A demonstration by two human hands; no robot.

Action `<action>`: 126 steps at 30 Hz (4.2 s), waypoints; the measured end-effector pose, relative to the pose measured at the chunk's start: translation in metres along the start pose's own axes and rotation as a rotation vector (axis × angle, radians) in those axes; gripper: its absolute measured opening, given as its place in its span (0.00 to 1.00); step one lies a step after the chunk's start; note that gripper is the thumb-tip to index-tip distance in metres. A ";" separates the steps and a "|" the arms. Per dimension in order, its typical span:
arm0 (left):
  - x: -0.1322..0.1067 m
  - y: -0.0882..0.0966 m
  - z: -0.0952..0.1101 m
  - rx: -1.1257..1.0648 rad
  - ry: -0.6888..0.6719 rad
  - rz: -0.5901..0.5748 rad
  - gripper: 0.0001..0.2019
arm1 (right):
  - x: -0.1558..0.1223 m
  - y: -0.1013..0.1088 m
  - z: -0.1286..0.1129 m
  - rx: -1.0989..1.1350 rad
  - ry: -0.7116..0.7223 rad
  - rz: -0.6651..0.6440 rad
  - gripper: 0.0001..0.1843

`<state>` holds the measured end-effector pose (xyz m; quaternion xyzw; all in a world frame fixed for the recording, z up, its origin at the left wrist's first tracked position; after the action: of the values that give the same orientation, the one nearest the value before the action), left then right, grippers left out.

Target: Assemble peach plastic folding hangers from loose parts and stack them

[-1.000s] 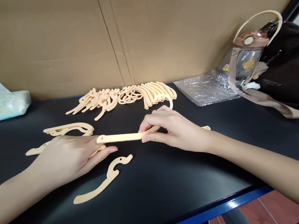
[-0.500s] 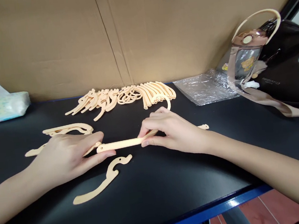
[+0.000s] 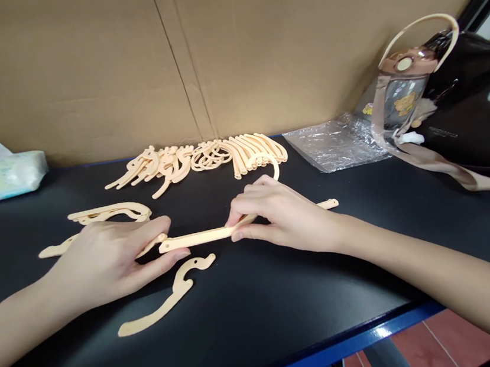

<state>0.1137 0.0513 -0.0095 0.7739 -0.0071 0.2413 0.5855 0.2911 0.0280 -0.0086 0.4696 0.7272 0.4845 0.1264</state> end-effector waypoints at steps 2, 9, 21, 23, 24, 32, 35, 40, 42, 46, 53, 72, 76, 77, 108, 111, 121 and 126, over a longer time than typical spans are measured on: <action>0.000 0.000 0.000 -0.005 -0.001 0.005 0.20 | 0.000 0.000 0.000 0.002 0.000 -0.003 0.04; -0.001 0.000 0.000 -0.030 0.004 0.006 0.18 | 0.001 -0.002 0.001 -0.010 -0.017 -0.012 0.04; 0.000 0.001 0.003 0.002 -0.044 0.023 0.18 | 0.001 -0.002 0.000 -0.004 -0.010 -0.004 0.04; 0.000 0.000 0.004 0.025 -0.064 0.013 0.18 | 0.001 -0.002 0.000 -0.001 -0.007 -0.005 0.04; 0.000 0.000 0.004 0.039 -0.074 0.010 0.19 | 0.001 -0.002 0.000 -0.001 -0.008 -0.005 0.04; 0.008 0.005 0.012 0.237 -0.185 -0.024 0.26 | 0.000 -0.002 0.004 0.037 -0.045 0.023 0.04; 0.011 0.008 0.015 0.267 -0.214 -0.032 0.27 | 0.000 -0.001 0.004 0.064 -0.054 0.023 0.04; 0.010 0.004 0.015 0.262 -0.201 -0.066 0.28 | 0.000 -0.002 0.007 0.076 -0.074 0.008 0.05; 0.008 0.002 0.014 0.268 -0.192 -0.069 0.28 | 0.000 -0.003 0.008 0.088 -0.081 -0.003 0.06; 0.008 0.003 0.015 0.261 -0.190 -0.062 0.27 | 0.000 -0.004 0.009 0.095 -0.086 -0.008 0.06; 0.009 0.001 0.021 0.242 -0.221 -0.088 0.26 | -0.001 -0.005 0.010 0.062 -0.084 -0.013 0.07; 0.005 0.012 0.022 0.242 -0.243 0.000 0.16 | 0.002 -0.007 0.011 0.200 -0.156 -0.079 0.09; 0.005 0.013 0.024 0.215 -0.258 -0.007 0.17 | 0.001 -0.007 0.011 0.213 -0.164 -0.092 0.10; 0.005 0.012 0.024 0.208 -0.261 -0.009 0.16 | 0.001 -0.007 0.011 0.216 -0.167 -0.098 0.10; 0.012 0.025 0.011 0.087 -0.161 0.090 0.07 | 0.006 -0.001 0.026 0.389 -0.270 -0.087 0.13; 0.011 0.020 0.008 -0.024 -0.092 0.105 0.13 | 0.006 0.000 0.023 0.299 -0.222 -0.052 0.11; 0.003 0.005 0.008 -0.471 0.034 0.078 0.17 | 0.004 0.005 0.026 0.068 -0.219 0.150 0.28; 0.005 0.008 0.009 -0.445 -0.005 0.067 0.17 | 0.004 0.005 0.025 0.035 -0.218 0.165 0.31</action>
<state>0.1189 0.0415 -0.0026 0.6257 -0.0875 0.2512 0.7333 0.3078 0.0457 -0.0158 0.5798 0.6764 0.4266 0.1560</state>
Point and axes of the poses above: each hand's wrist, its own x-axis towards the middle knuckle, its own y-axis out of the back of the hand, z = x × y, the point moved 7 cm from there along x, towards the middle knuckle, and after that the axes turned 10 degrees about -y, right-handed, at the moved point
